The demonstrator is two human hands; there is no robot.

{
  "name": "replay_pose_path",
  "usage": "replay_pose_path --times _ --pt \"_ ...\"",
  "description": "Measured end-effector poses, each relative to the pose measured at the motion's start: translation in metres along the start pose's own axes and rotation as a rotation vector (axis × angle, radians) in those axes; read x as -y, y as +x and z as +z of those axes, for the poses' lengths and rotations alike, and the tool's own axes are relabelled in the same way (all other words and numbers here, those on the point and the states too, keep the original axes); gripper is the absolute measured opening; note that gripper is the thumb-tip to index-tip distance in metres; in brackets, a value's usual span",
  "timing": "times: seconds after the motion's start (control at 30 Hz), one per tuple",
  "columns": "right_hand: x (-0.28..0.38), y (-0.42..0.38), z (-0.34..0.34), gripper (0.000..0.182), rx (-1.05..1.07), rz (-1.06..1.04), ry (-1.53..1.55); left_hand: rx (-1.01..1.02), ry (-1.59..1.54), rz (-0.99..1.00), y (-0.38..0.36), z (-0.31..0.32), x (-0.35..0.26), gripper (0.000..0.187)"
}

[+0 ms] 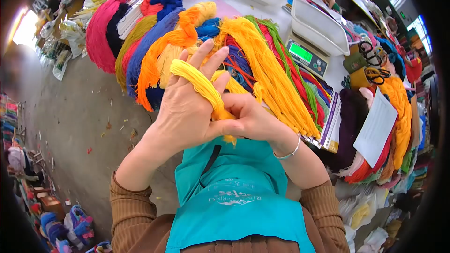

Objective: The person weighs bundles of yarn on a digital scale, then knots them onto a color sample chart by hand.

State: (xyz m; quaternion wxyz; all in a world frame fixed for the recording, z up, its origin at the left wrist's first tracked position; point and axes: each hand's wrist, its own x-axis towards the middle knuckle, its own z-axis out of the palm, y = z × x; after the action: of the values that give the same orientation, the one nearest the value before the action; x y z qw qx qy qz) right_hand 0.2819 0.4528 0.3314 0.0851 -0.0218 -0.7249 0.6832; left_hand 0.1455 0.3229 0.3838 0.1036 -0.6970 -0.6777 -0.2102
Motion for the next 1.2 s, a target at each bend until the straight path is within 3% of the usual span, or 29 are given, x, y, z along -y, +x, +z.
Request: replay_pose_path --times 0.03,0.1,0.13,0.2,0.27,0.3,0.37,0.4,0.47,0.53,0.57,0.63,0.7,0.73,0.77,0.83,0.87,0.93,0.97,1.03,1.1,1.13,1.2 --pt "0.004 -0.003 0.000 0.025 0.036 0.012 0.038 -0.003 -0.014 -0.024 0.002 0.002 0.000 0.065" --pt "0.014 -0.012 -0.007 0.018 0.008 0.149 0.227 -0.011 -0.137 -0.025 0.003 0.007 0.008 0.042" --pt "0.021 -0.018 -0.013 0.013 -0.001 0.149 0.267 0.086 -0.483 -0.116 0.004 0.009 0.009 0.040" --pt "0.026 -0.030 -0.013 0.012 -0.056 0.089 0.240 0.329 -1.163 -0.267 -0.002 0.017 0.015 0.053" --pt "0.021 -0.048 -0.016 0.012 -0.083 -0.004 0.190 0.494 -1.313 -0.325 -0.007 0.026 0.001 0.060" --pt "0.011 -0.057 -0.014 0.018 -0.139 -0.057 0.250 0.522 -1.365 -0.356 -0.004 0.030 -0.010 0.055" --pt "0.006 -0.078 -0.008 0.033 -0.281 -0.108 0.355 0.283 -1.254 -0.260 0.002 0.027 -0.029 0.049" --pt "-0.002 -0.093 -0.013 0.034 -0.293 -0.081 0.386 0.055 -1.051 -0.335 -0.001 0.030 -0.035 0.040" --pt "-0.018 -0.124 -0.020 0.032 -0.346 -0.012 0.397 -0.201 -0.936 -0.076 0.017 0.013 -0.057 0.031" --pt "-0.039 -0.154 -0.023 0.032 -0.411 0.059 0.518 -0.412 -0.807 0.057 0.027 0.000 -0.084 0.047" --pt "-0.054 -0.170 -0.026 0.033 -0.410 0.059 0.493 -0.428 -1.099 0.067 0.035 -0.001 -0.104 0.065" --pt "-0.059 -0.193 -0.020 0.038 -0.506 -0.101 0.550 -0.246 -1.132 0.188 0.051 0.000 -0.126 0.073" --pt "-0.033 -0.218 -0.023 0.060 -0.679 -0.216 0.110 0.141 -1.057 0.334 0.073 -0.004 -0.146 0.063" --pt "-0.020 -0.234 -0.027 0.070 -0.756 -0.258 -0.196 0.155 -1.061 0.354 0.083 0.002 -0.160 0.063" --pt "-0.019 -0.245 -0.027 0.085 -0.753 -0.310 -0.160 0.247 -1.047 0.439 0.092 0.010 -0.178 0.065" --pt "-0.001 -0.277 -0.013 0.078 -0.771 -0.269 -0.116 0.429 -1.010 0.604 0.107 0.025 -0.216 0.072" --pt "0.005 -0.285 -0.014 0.053 -0.822 -0.392 -0.128 0.526 -1.105 0.634 0.111 0.032 -0.232 0.070" --pt "-0.005 -0.338 -0.003 0.029 -0.895 -0.165 0.304 0.523 -1.172 0.751 0.122 0.046 -0.254 0.069" --pt "0.011 -0.346 0.010 0.020 -1.264 -0.253 0.270 0.456 -1.222 0.782 0.125 0.058 -0.262 0.069" --pt "0.004 -0.411 0.004 0.021 -1.234 -0.454 0.343 0.423 -1.087 0.733 0.131 0.063 -0.262 0.069" --pt "0.009 -0.471 0.012 0.024 -1.575 -0.308 0.100 0.488 -1.021 0.633 0.133 0.071 -0.250 0.067" --pt "0.009 -0.502 0.017 0.022 -1.663 -0.220 0.031 0.553 -1.095 0.546 0.131 0.076 -0.242 0.049" --pt "-0.006 -0.556 0.025 0.019 -1.829 -0.043 -0.056 0.596 -1.047 0.403 0.122 0.091 -0.224 0.044"
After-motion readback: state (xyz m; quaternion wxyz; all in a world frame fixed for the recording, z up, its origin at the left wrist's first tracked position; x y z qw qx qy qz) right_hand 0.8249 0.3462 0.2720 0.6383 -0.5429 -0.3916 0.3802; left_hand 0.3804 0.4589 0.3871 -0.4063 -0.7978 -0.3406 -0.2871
